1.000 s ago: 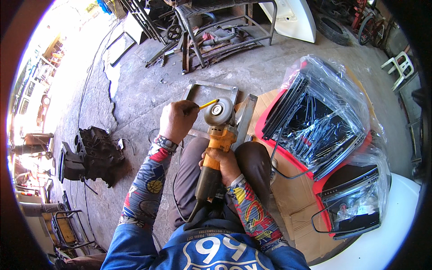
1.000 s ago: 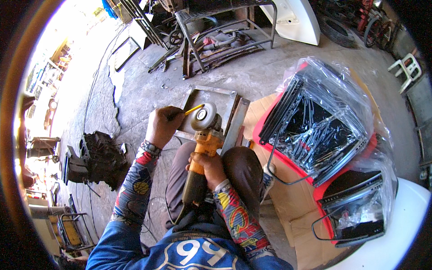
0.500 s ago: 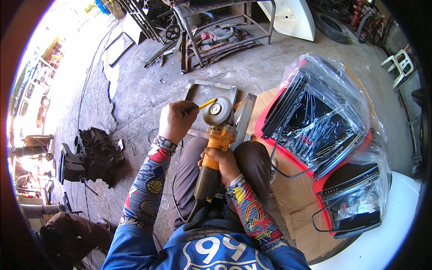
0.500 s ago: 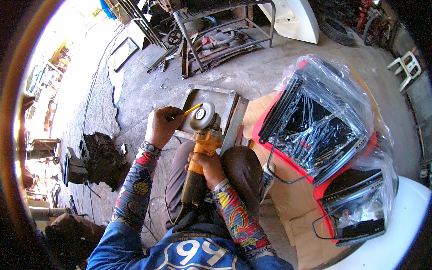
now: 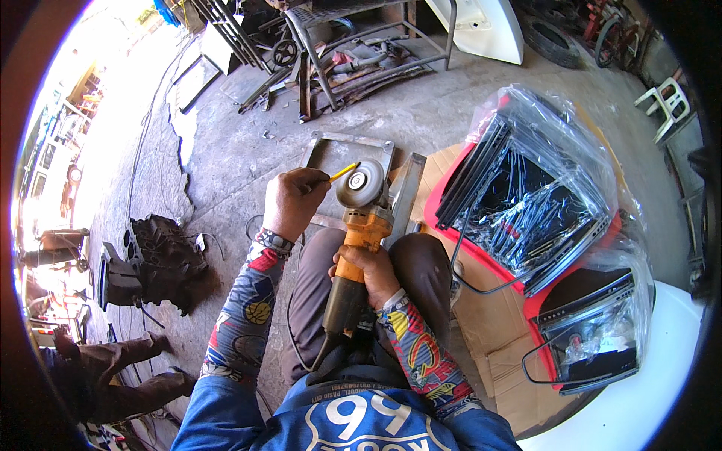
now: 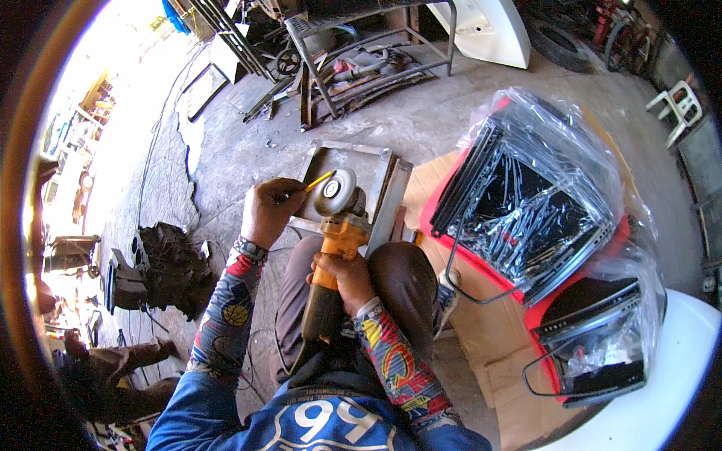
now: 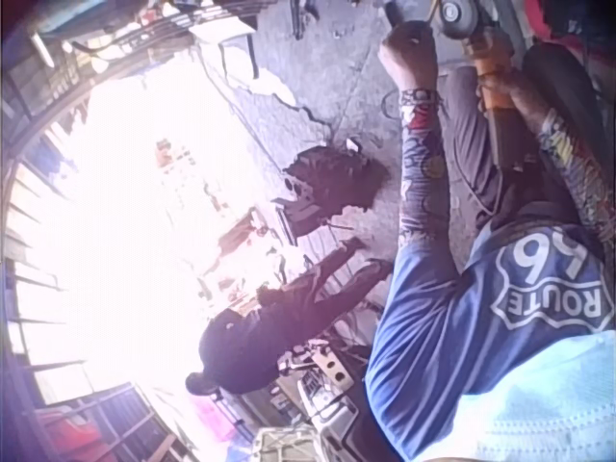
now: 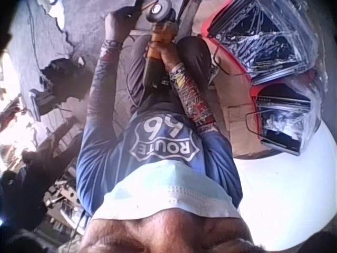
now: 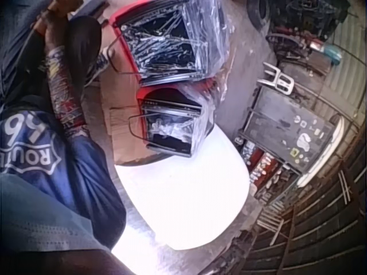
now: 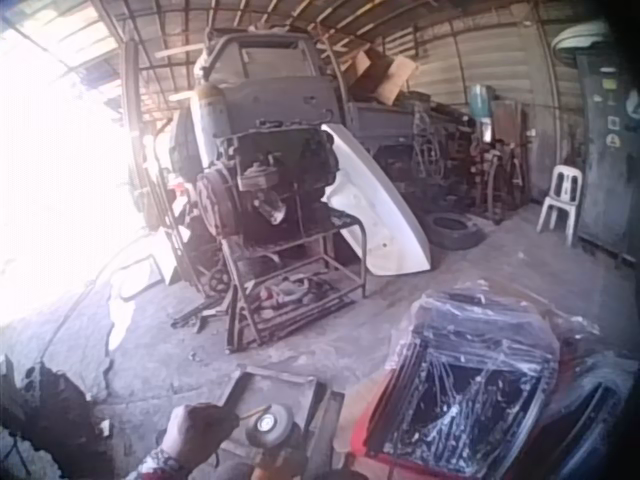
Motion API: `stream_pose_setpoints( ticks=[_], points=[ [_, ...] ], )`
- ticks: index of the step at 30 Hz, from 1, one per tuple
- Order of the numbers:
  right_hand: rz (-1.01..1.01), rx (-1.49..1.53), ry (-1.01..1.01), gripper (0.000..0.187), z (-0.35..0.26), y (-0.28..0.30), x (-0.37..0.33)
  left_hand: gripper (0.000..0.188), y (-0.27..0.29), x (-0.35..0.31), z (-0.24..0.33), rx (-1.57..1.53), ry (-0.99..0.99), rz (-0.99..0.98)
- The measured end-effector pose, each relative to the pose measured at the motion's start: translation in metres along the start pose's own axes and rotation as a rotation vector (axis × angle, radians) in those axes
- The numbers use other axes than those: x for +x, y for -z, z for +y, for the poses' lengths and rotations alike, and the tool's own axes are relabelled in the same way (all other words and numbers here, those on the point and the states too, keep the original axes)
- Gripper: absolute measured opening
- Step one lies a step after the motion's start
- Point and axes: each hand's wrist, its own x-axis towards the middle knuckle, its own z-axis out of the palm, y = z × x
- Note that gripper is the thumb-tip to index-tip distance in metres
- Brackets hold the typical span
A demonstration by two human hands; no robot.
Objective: The person assembles a rectangular metal frame by aligning and joining metal bars. They use a pencil to mark measurements and a power tool to grind or smooth the joints. The person also writes notes on a piece of cardboard during the process.
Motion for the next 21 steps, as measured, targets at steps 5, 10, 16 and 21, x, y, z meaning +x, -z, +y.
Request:
stream_pose_setpoints(
  ticks=[5, 10, 16, 21],
  points=[
    [-0.004, 0.009, 0.006, 0.031, -0.0004, -0.0009, -0.0003, 0.016, -0.0005, -0.001, -0.0008, 0.017, 0.022, 0.001],
    [-0.005, 0.016, -0.03, 0.032, -0.0005, 0.0003, 0.0006, 0.018, 0.0009, 0.0007, -0.0004, -0.199, 0.064, -0.014],
    [-0.026, 0.051, -0.051, 0.029, -0.0013, 0.0001, 0.0013, 0.021, 0.0083, 0.0026, 0.0027, -0.131, 0.037, 0.009],
    [0.004, 0.083, -0.047, 0.029, -0.0019, -0.0026, -0.0006, 0.024, 0.0052, -0.0008, 0.0051, 0.018, 0.032, -0.002]
  ],
)
